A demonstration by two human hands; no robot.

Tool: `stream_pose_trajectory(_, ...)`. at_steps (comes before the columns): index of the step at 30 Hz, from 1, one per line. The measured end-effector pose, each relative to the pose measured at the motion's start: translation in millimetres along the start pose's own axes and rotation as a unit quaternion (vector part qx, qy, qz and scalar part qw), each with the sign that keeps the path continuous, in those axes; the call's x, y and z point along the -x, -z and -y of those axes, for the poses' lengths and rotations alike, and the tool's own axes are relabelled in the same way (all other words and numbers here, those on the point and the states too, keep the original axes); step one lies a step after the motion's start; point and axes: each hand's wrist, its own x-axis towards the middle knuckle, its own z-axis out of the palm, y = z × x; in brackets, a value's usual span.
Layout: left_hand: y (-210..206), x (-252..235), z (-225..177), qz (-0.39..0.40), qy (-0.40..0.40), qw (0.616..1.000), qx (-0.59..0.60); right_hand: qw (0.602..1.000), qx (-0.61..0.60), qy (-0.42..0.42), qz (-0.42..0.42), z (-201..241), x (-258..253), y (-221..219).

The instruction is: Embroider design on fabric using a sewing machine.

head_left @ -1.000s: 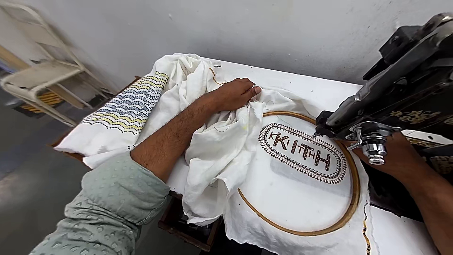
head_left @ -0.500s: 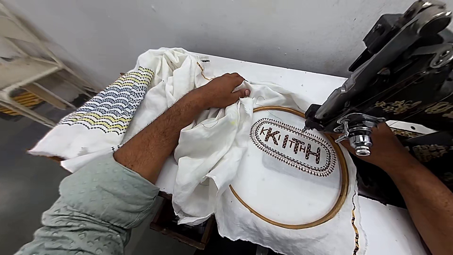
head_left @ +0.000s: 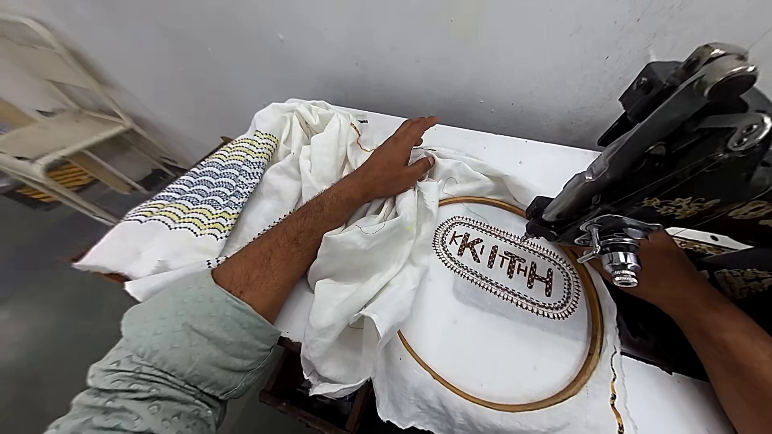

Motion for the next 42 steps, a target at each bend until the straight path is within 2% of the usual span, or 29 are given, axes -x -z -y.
stream_pose_trajectory(8,1,1,1,0.073,-0.023,0.995,-0.070,1.000,0.012,-0.016,0.005,3,0,1)
stream_pose_trajectory(19,6,3,-5,0.124,0.003,0.990,-0.065,1.000,0.011,-0.002,0.001,2,0,0)
stream_pose_trajectory(23,3,2,-5,0.085,-0.044,0.994,-0.047,1.000,0.009,0.017,-0.006,3,1,1)
stream_pose_trajectory(27,-3,3,-19,0.006,-0.107,0.994,-0.021,1.000,0.010,0.019,-0.012,2,2,1)
stream_pose_trajectory(30,-6,9,-46,-0.045,-0.190,0.980,-0.040,0.999,0.028,-0.028,0.031,11,4,7)
stream_pose_trajectory(33,-10,20,-75,-0.042,-0.269,0.961,-0.057,0.997,0.025,-0.053,0.052,20,5,14)
stream_pose_trajectory(37,-20,28,-92,-0.023,-0.356,0.931,-0.070,0.999,-0.001,-0.027,0.034,22,5,14)
stream_pose_trajectory(42,-19,32,-96,0.000,-0.354,0.929,-0.106,0.999,-0.019,-0.020,0.021,22,4,13)
